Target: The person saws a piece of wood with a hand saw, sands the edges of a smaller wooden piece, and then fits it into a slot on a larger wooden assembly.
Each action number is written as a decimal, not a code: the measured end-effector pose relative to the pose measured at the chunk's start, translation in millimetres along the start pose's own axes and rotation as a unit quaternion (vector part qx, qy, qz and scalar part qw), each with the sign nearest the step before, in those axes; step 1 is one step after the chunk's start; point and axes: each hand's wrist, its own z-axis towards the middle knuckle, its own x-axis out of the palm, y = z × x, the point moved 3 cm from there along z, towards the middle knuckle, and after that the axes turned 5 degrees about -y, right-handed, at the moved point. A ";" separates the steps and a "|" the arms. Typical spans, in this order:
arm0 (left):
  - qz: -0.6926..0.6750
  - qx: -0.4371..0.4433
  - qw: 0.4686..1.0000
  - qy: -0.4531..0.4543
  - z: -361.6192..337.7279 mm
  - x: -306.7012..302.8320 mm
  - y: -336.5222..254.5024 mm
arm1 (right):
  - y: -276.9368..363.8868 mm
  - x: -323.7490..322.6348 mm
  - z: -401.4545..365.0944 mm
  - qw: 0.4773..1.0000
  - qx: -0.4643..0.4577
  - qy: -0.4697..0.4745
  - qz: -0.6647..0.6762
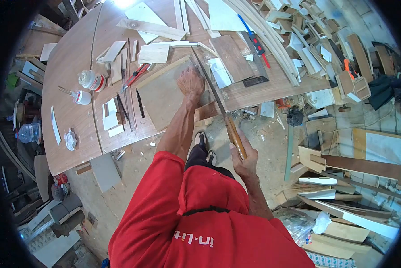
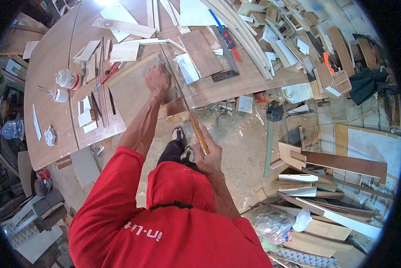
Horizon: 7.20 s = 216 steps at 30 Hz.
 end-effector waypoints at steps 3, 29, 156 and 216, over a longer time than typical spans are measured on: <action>-0.001 0.004 1.000 -0.004 -0.2 3.0 1.1 | 10.5 -10.4 -15.1 0.998 -0.042 -0.029 -0.026; -0.026 0.034 0.999 -0.005 3.0 -14.6 -3.8 | 14.3 -11.5 -15.5 0.996 -0.041 -0.015 -0.074; -0.020 0.015 1.000 0.005 1.2 -6.6 -1.6 | -14.8 -6.4 -12.5 0.997 0.014 -0.006 -0.080; 0.076 -0.012 0.996 0.039 1.4 -7.2 1.2 | -36.5 -12.2 -54.9 0.982 -0.148 -0.111 -0.030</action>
